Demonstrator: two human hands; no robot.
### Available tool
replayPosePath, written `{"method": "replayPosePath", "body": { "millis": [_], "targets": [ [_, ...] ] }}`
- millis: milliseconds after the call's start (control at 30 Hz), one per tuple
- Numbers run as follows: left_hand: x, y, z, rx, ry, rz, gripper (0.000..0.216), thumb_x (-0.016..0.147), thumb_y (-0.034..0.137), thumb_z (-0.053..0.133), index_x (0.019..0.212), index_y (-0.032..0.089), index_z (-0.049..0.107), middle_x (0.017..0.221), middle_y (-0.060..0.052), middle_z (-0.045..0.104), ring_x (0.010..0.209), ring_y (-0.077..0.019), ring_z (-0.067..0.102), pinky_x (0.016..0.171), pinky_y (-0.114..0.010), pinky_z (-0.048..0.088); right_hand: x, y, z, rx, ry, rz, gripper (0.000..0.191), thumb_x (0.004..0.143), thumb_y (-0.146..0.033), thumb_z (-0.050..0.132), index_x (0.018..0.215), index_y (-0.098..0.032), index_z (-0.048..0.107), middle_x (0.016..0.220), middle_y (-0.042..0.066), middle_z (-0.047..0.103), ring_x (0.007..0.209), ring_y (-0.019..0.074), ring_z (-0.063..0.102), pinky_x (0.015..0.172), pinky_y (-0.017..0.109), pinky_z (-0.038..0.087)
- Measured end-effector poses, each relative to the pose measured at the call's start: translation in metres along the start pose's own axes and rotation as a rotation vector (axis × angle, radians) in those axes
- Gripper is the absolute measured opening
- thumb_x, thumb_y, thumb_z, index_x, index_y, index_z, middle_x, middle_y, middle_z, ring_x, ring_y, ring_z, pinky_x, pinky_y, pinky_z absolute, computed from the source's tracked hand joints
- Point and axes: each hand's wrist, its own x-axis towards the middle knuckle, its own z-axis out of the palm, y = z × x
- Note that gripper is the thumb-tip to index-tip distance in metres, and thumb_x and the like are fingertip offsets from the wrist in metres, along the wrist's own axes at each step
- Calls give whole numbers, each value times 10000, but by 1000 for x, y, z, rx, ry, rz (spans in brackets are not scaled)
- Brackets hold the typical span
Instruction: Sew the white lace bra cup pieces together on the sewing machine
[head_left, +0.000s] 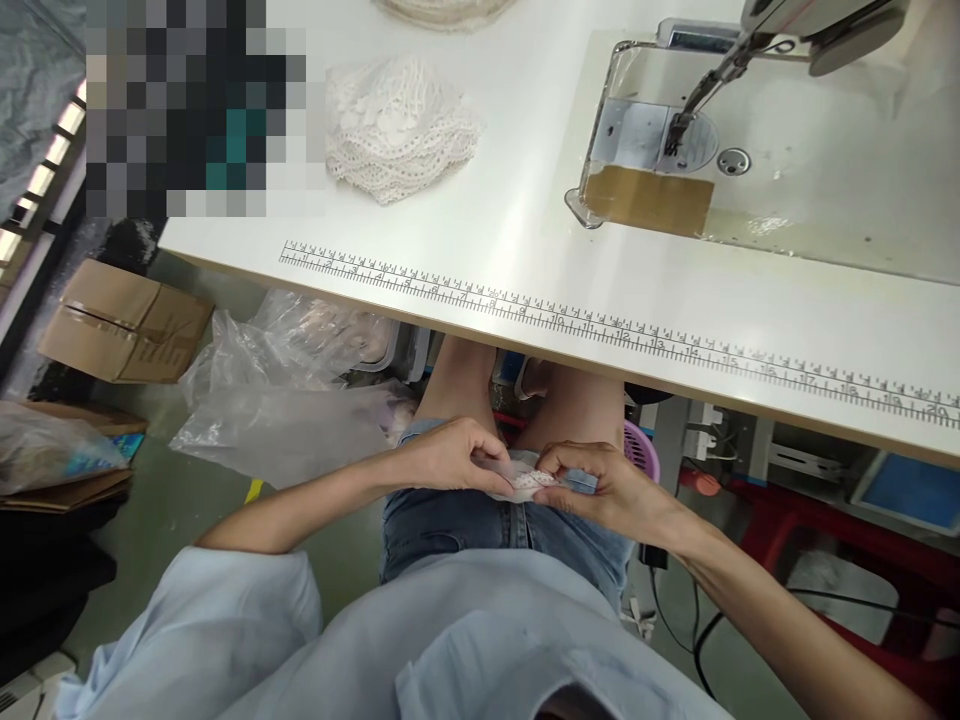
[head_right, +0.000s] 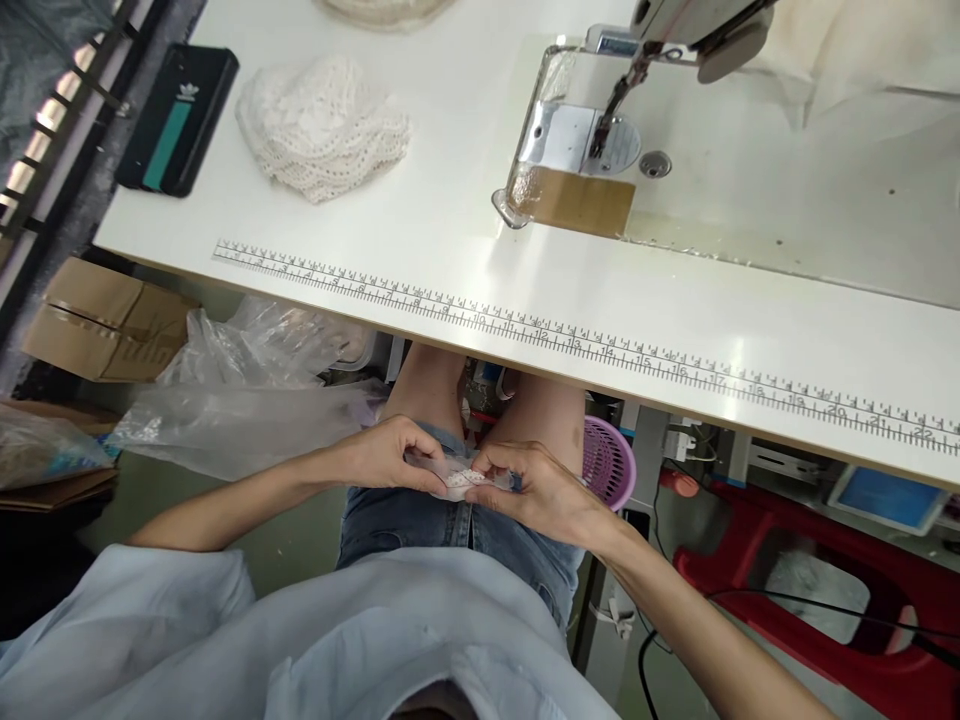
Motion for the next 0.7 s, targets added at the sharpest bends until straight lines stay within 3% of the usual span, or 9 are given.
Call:
{"method": "replayPosePath", "body": {
  "millis": [267,433,700],
  "targets": [
    [0,0,1,12,21,-19,270,701,377,696,791,123,713,668,9,632,622,-93,524,550,-171,351,-2,1,-1,50,-33,18,235,842,-445,560,860,-216,609,790,9,635,735,160,560,663,259,440],
    [0,0,2,19,21,-25,281,708,379,687,814,120,716,688,-6,648,643,-108,542,568,-179,364,-7,-1,-2,83,8,47,279,807,-448,604,961,-230,522,891,28,605,807,168,559,724,282,457],
    [1,1,6,68,21,-14,280,740,389,654,832,132,718,753,-20,682,713,-137,590,616,-189,393,-11,5,6,55,85,29,247,812,-419,612,934,-236,502,881,23,586,811,181,545,728,311,453]
  ]
}}
